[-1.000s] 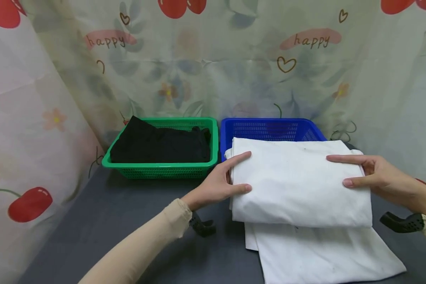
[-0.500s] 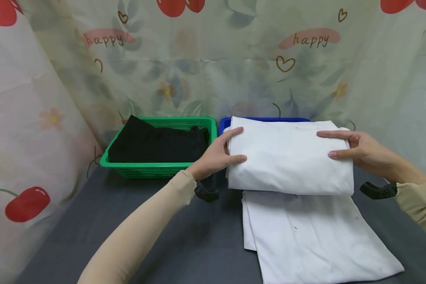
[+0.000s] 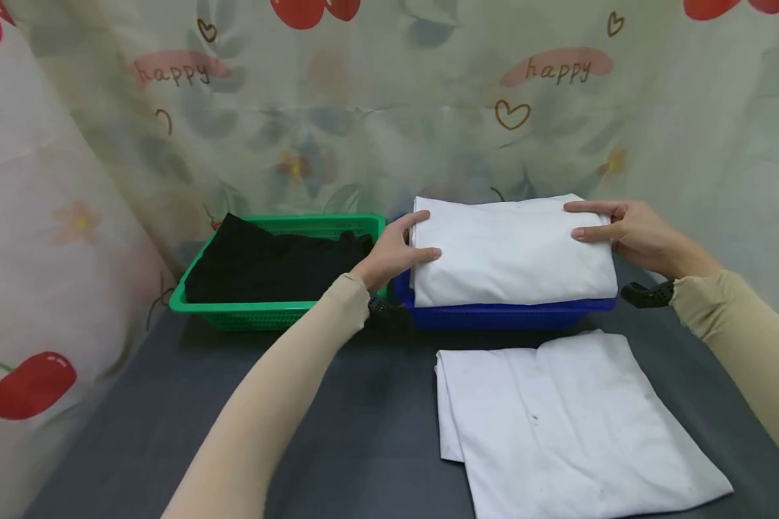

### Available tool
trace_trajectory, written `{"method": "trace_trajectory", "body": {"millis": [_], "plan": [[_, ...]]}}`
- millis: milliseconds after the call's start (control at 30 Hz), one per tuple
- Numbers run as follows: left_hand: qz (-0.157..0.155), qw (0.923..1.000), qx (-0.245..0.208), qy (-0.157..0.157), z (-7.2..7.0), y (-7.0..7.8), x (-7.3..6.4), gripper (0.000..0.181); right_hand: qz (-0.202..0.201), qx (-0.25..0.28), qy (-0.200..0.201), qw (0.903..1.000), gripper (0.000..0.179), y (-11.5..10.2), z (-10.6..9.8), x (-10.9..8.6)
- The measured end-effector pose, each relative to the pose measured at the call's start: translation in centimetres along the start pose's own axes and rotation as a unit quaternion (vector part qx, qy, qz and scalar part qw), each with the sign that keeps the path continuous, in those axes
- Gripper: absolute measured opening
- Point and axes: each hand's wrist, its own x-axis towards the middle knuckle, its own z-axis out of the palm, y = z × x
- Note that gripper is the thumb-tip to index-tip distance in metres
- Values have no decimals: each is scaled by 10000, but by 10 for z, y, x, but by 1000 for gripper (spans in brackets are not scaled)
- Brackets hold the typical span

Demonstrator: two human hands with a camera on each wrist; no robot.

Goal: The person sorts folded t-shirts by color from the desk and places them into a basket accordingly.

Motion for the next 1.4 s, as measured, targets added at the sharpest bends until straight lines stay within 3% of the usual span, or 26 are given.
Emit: {"method": "trace_trajectory", "body": {"millis": [233, 433, 567, 700, 800, 867, 967, 1133, 1300, 1400], "plan": [[-258, 9983, 410, 327, 1, -4, 20, 73, 57, -203, 460, 9987, 62, 8, 0, 27], [-418, 9966, 663, 238, 3, -4, 30, 73, 179, -246, 402, 9987, 59, 12, -5, 35], [-603, 9917, 1120, 197, 1, -4, 32, 74, 372, -876, 301, 9950, 64, 10, -1, 39], [-1136, 9819, 1513, 48, -2, 1, 33, 80, 659, -1545, 109, 9857, 63, 9, 8, 48], [-1498, 9789, 1374, -188, 1, 8, 32, 83, 806, -1595, 128, 9838, 56, 9, 10, 48], [-1546, 9820, 1051, -260, 5, 12, 29, 82, 839, -1462, 227, 9854, 54, 8, 7, 42], [-1454, 9879, 510, -180, 8, 14, 20, 76, 733, -1328, 461, 9873, 54, 2, 5, 30], [-918, 9955, -51, 220, 13, 10, -9, 63, 442, -1305, 560, 9889, 54, -10, 10, 4], [-327, 9984, -201, 406, 24, 7, -45, 53, -33, -1082, 432, 9932, 50, -14, 24, -29], [-6, 9990, -235, 370, 33, 5, -66, 50, -94, -1274, 322, 9913, 51, -11, 37, -47]]}}
